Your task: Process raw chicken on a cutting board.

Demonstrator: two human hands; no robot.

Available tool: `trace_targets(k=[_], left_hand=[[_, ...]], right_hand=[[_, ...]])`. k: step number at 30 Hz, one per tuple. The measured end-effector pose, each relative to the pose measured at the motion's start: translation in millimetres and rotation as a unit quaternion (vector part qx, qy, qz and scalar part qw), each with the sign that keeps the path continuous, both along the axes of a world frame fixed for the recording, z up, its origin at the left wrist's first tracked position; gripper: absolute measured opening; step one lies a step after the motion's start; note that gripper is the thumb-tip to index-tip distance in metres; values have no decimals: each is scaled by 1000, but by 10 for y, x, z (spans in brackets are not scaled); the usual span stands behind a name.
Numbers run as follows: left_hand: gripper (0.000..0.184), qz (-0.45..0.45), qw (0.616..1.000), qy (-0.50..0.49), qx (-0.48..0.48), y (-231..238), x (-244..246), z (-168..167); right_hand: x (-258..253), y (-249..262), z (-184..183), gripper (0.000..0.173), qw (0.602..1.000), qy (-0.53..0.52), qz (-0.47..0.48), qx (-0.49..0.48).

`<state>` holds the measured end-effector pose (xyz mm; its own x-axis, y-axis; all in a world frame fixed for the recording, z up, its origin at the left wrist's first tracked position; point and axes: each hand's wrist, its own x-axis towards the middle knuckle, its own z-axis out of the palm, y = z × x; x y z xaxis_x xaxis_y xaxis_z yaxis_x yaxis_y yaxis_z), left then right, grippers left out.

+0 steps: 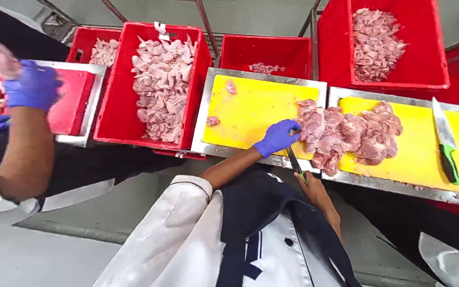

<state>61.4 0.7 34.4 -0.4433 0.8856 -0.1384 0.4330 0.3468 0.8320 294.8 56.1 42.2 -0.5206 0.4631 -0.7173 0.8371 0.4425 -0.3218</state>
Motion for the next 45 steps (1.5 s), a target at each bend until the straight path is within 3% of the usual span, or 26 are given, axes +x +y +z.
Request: trace_targets(k=[3,8,11,13,15,17,18,19,22,23,28,30,32,34,36,39,40,42,44,45], left_hand=[[57,-8,993,82,-80,488,314,-36],[48,-55,966,239,-81,714,558,-64],[49,-78,965,236,-80,789,694,-35],[51,-39,972,218,-79,844,723,14],[38,13,975,206,-79,873,717,68],[31,41,981,168,-88,900,637,186],[31,55,984,138,-96,891,570,245],[33,72,987,97,-107,860,481,289],[36,148,984,-45,-92,515,-15,251],[32,184,976,-96,-62,328,-174,184],[34,322,890,-314,69,-549,-514,71],[33,382,844,-366,87,-725,-623,56],[32,394,831,-380,99,-842,-763,-62],[30,351,866,-333,129,-869,-961,-241],[29,261,925,-235,146,-781,-1161,-340],[28,86,996,1,38,-579,-1213,10],[30,19,998,57,-15,-540,-1146,172],[41,-107,982,134,-84,-542,-1031,-2],[60,-141,979,137,-60,-633,-990,-383],[59,-124,985,119,-33,-665,-1007,-475]], right_hand=[[92,-9,6,57,1000,-12,-11,-11],[320,10,-89,56,999,3,-17,-32],[382,67,-167,55,1000,16,1,-25],[359,139,-221,54,998,51,30,4],[258,176,-116,52,995,76,64,15],[-79,256,534,54,989,-49,123,-64],[-156,274,677,53,985,-72,144,-62],[-133,303,648,54,984,-69,160,-40],[258,499,-188,56,980,81,165,81],[277,541,-257,56,978,91,166,84],[10,404,12,55,994,71,70,36],[-136,370,33,56,996,70,18,44],[-231,343,16,58,996,57,-10,65],[-297,289,2,59,995,41,-28,82],[-327,245,-28,57,994,30,-46,92],[-349,193,-92,56,993,39,-58,94],[-358,173,-87,56,993,45,-63,93],[-358,140,-62,56,992,44,-68,97],[-365,103,-19,56,991,53,-69,103],[-386,70,12,56,990,69,-74,102]])
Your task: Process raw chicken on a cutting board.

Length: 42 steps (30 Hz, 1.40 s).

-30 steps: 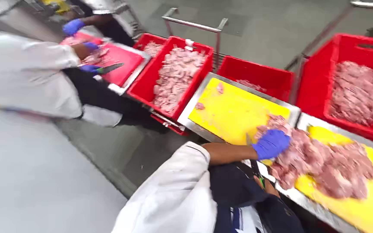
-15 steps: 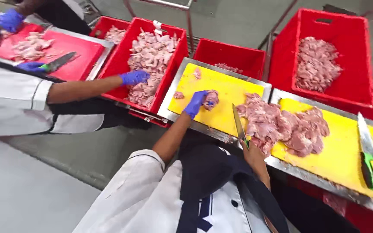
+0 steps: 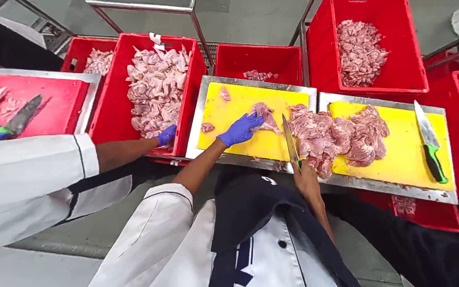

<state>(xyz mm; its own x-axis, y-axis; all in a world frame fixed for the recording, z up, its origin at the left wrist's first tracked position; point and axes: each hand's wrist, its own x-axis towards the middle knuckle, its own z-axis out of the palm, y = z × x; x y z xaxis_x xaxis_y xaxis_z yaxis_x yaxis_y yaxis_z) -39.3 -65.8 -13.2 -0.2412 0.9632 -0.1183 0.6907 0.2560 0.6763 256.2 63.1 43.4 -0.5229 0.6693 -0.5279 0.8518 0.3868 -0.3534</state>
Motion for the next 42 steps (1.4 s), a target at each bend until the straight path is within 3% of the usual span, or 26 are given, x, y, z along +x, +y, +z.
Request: trace_targets(k=[2,5,8,11,13,16,19,21,23,25,27,29,31,35,40,42], left_hand=[[45,99,993,-50,36,-42,52,-37],[31,246,965,-17,94,128,59,55],[46,188,977,7,104,379,-70,152],[41,92,995,8,45,480,-260,53],[42,94,995,10,-2,520,-382,-29],[47,187,981,-16,-46,426,-404,-4],[49,316,942,-25,-110,339,-382,116],[51,360,918,1,-164,278,-331,205],[47,384,911,31,-146,200,-266,245],[40,369,926,51,-60,127,-189,200],[30,308,947,62,68,85,-69,62],[26,248,959,46,131,97,66,-63],[26,206,971,36,117,128,168,-143],[22,211,967,47,137,155,203,-286],[20,199,968,37,149,122,187,-350],[20,192,968,43,153,82,179,-355]], right_hand=[[-3,-116,54,55,1000,26,-1,-2],[-132,-241,42,54,999,42,1,-26],[-294,-330,-28,52,998,26,-15,-48],[-373,-389,-75,54,998,-13,-23,-56],[-409,-378,-81,54,998,-41,-24,-45],[-448,-411,-43,54,997,-65,-24,-28],[-485,-444,-48,56,997,-65,-37,-22],[-489,-475,-54,56,996,-75,-42,-27],[-480,-481,-17,55,996,-77,-40,-23],[-464,-461,48,55,997,-68,-25,-9],[-467,-440,102,55,999,-42,9,9],[-540,-417,117,56,998,-20,55,13],[-688,-352,96,58,995,-25,94,13],[-1062,-207,67,60,989,-56,138,-4],[-1880,-166,56,54,992,-38,109,-43],[-1952,-207,22,53,994,-33,104,-31]])
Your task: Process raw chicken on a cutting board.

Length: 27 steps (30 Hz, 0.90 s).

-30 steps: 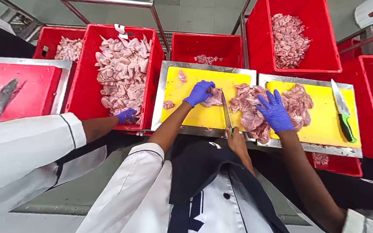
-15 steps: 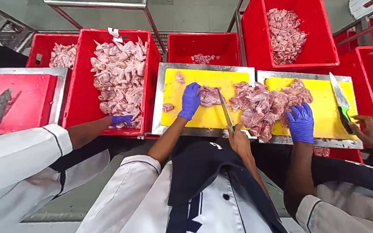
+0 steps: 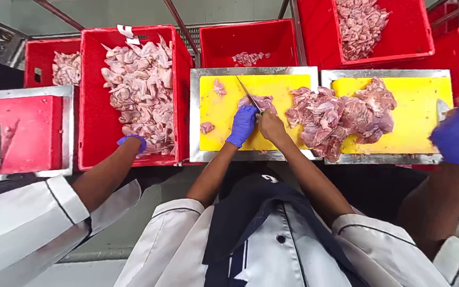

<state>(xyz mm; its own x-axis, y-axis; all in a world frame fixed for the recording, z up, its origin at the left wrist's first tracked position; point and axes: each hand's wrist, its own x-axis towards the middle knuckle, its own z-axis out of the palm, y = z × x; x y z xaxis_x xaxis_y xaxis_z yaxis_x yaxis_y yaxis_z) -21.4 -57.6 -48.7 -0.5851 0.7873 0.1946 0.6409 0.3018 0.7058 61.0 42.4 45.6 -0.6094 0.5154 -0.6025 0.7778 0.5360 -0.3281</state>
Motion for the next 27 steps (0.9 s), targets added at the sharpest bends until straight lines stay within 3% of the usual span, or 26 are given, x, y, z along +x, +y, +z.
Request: trace_targets(k=[4,8,10,12,14,18,20,23,25,27], left_hand=[[19,20,999,26,-12,-21,50,-14],[19,48,999,-25,-5,-96,46,73],[29,109,993,-32,16,-131,-14,125],[54,149,987,-50,-43,-89,-162,270],[71,106,983,-81,-123,3,-253,364],[54,-26,964,-170,-205,215,-331,601],[47,-22,952,-275,-133,233,-320,755],[47,63,903,-419,74,132,-133,1035],[44,164,848,-448,231,90,41,1098],[50,239,803,-457,299,18,248,1000]], right_hand=[[874,-210,41,58,998,-57,-24,-4],[1695,-257,203,63,988,-149,-33,-25],[1745,-153,219,61,991,-130,-1,-12],[1634,-14,136,60,998,-61,11,22],[1425,67,45,59,999,-2,-17,46],[1096,151,-6,58,992,3,-111,67],[1091,208,-37,60,988,-11,-138,65],[1139,199,-41,60,990,-16,-127,64],[1128,195,-33,60,990,-19,-123,66],[1103,181,-39,60,989,-16,-128,69]])
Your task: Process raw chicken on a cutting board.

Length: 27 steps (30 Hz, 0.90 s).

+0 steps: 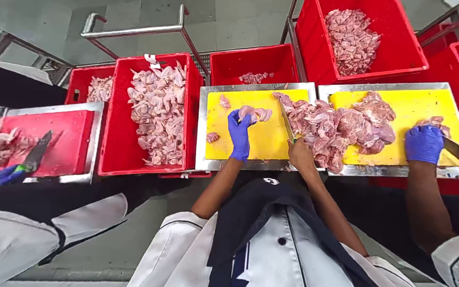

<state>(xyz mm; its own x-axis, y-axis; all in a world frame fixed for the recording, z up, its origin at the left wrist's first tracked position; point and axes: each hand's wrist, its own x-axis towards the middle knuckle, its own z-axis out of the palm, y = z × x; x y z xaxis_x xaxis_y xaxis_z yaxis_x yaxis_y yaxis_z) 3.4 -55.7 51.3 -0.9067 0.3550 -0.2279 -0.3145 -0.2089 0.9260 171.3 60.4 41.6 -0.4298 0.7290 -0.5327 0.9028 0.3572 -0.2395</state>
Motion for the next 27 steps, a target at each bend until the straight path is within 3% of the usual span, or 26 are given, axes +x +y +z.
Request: trace_targets(k=[2,5,7,9,12,14,16,23,27], left_hand=[[65,-43,996,-71,-43,-211,307,-240],[55,-214,955,-127,-159,-503,591,-537],[35,-236,946,-11,-224,-512,444,-533],[23,-213,923,179,-265,-412,123,-514],[22,-255,839,392,-279,-139,-324,-612],[28,-324,773,450,-309,12,-467,-726],[30,-348,742,470,-328,101,-537,-820],[24,-358,760,448,-307,78,-490,-901],[21,-348,780,442,-273,90,-494,-878]], right_hand=[[-2,-31,-9,60,1000,5,-6,0],[72,-78,-2,58,1000,30,-7,-1],[165,-139,35,57,998,59,-4,-7],[288,-249,43,56,995,98,15,-29],[312,-416,15,55,992,78,47,-88],[250,-497,-37,55,992,55,50,-101],[156,-540,-40,54,994,36,40,-99],[-133,-641,74,55,995,-21,34,-88],[-880,-387,18,56,994,28,5,-108]])
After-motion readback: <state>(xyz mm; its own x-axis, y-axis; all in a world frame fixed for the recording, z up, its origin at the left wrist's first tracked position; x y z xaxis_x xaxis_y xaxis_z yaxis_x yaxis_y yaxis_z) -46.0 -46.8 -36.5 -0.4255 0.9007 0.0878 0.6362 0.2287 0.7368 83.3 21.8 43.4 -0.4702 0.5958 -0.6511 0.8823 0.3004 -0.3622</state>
